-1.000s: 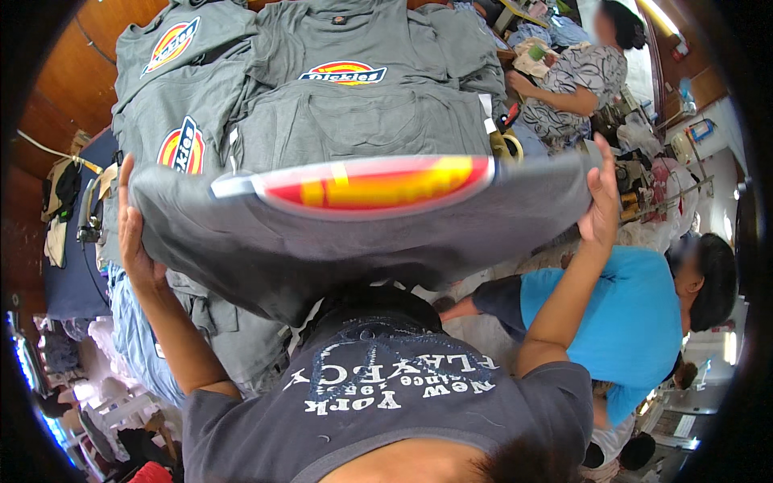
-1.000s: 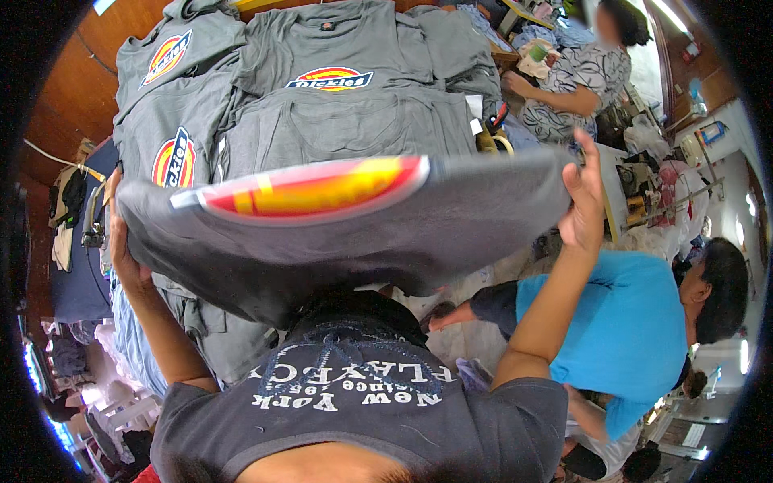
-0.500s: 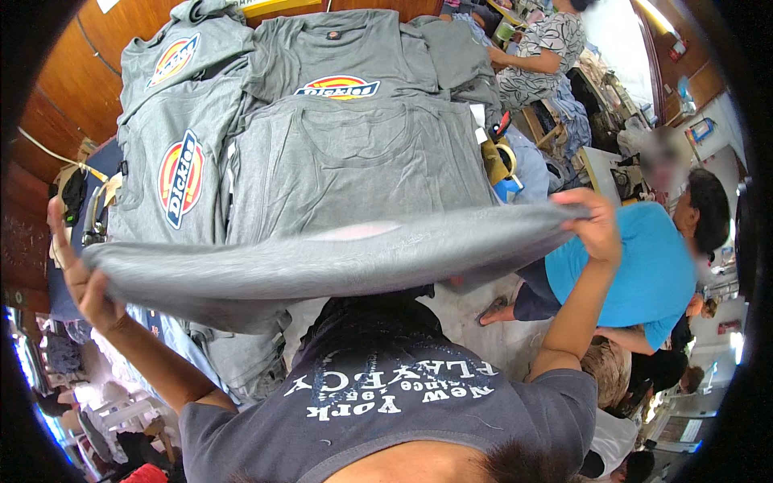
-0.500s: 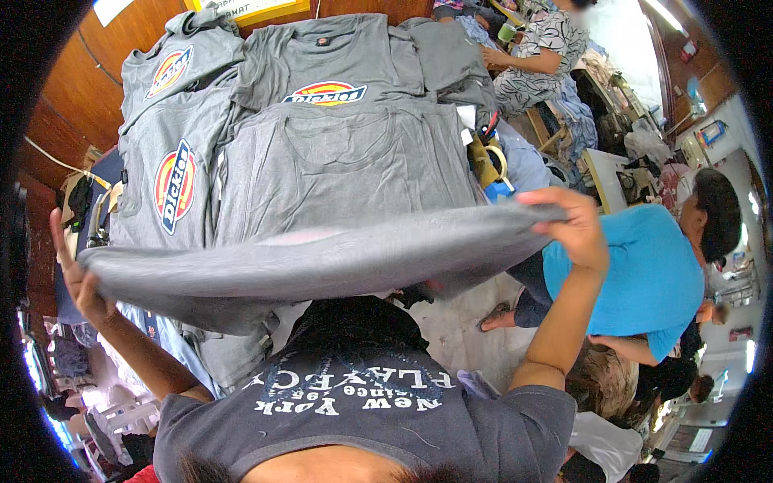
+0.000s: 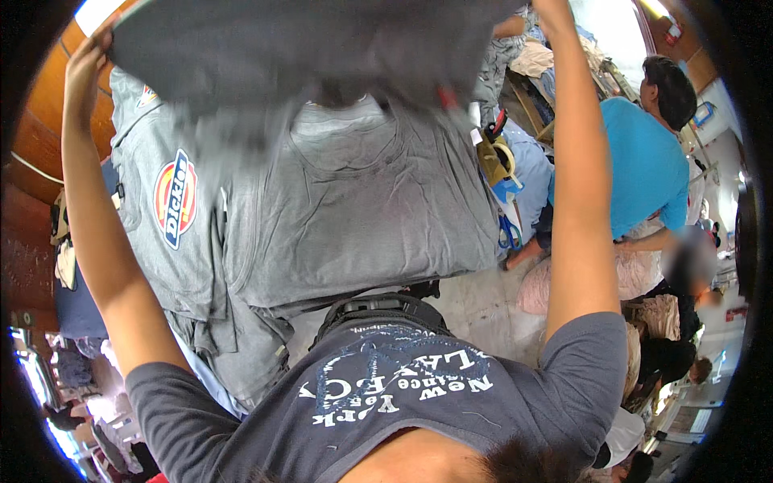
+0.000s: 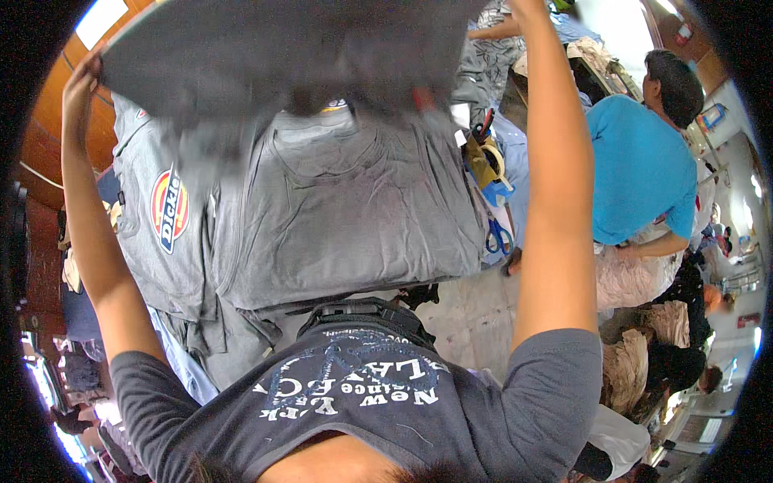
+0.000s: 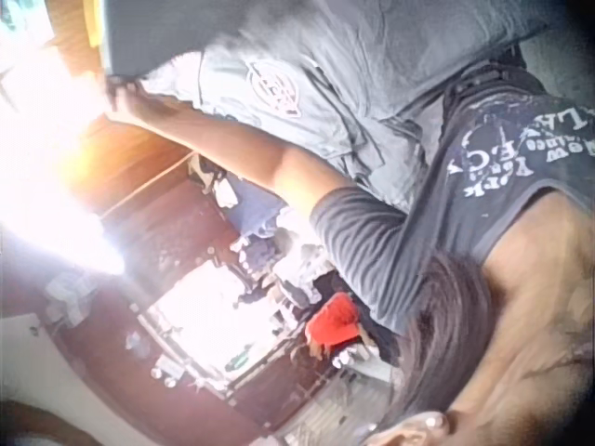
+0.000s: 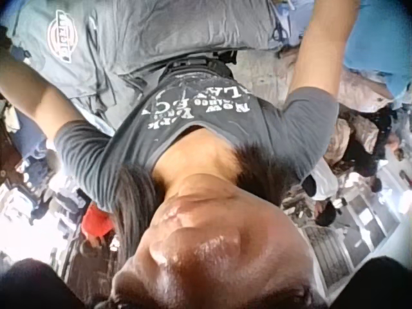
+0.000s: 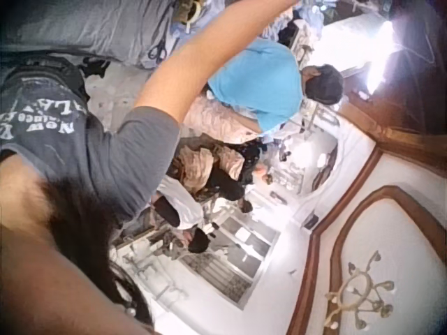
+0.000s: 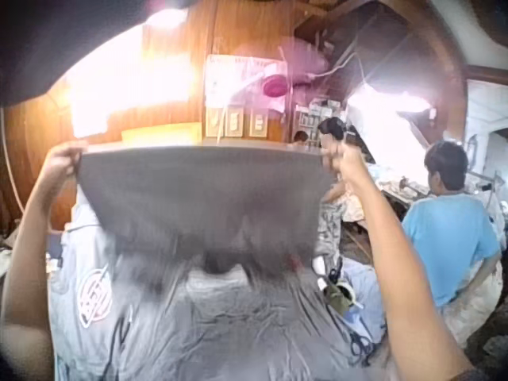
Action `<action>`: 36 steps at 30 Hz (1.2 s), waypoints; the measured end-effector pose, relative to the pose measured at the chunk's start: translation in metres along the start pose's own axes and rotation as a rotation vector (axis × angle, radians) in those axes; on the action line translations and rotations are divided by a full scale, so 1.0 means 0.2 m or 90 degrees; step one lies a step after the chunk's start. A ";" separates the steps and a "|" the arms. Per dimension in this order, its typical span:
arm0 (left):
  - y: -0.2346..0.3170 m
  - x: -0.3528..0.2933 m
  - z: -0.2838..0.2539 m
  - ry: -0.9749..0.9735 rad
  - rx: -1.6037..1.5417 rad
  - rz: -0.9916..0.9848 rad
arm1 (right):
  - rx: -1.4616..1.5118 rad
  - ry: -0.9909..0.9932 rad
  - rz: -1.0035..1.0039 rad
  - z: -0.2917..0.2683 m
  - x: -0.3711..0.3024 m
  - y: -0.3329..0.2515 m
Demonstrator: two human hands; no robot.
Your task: The person folds several grey t-shirts with a logo, smoothing the fabric by hand and stacking them on a table. They briefly use scissors to snip a loose thread from one of the shirts.
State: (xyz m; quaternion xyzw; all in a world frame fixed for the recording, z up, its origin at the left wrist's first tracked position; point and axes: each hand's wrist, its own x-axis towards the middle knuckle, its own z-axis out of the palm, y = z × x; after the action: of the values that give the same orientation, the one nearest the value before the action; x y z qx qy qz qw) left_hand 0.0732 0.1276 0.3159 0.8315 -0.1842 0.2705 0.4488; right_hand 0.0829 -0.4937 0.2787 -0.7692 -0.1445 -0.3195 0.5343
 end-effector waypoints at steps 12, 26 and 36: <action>-0.69 -0.19 0.65 -0.168 0.051 -0.141 | -0.133 -0.171 0.191 0.31 -0.25 0.86; 0.10 -1.91 0.69 -0.142 0.212 -0.222 | -0.199 -0.270 0.409 -0.24 -2.02 0.08; 0.28 -1.90 0.66 -0.161 0.403 -0.200 | -0.373 -0.144 0.437 -0.06 -2.17 0.07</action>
State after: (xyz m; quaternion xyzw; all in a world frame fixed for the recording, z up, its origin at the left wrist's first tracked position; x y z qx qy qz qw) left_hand -0.2178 0.0114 0.0591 0.9741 -0.0157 0.1371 0.1789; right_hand -0.2407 -0.4586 -0.0100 -0.9210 0.1575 -0.0654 0.3503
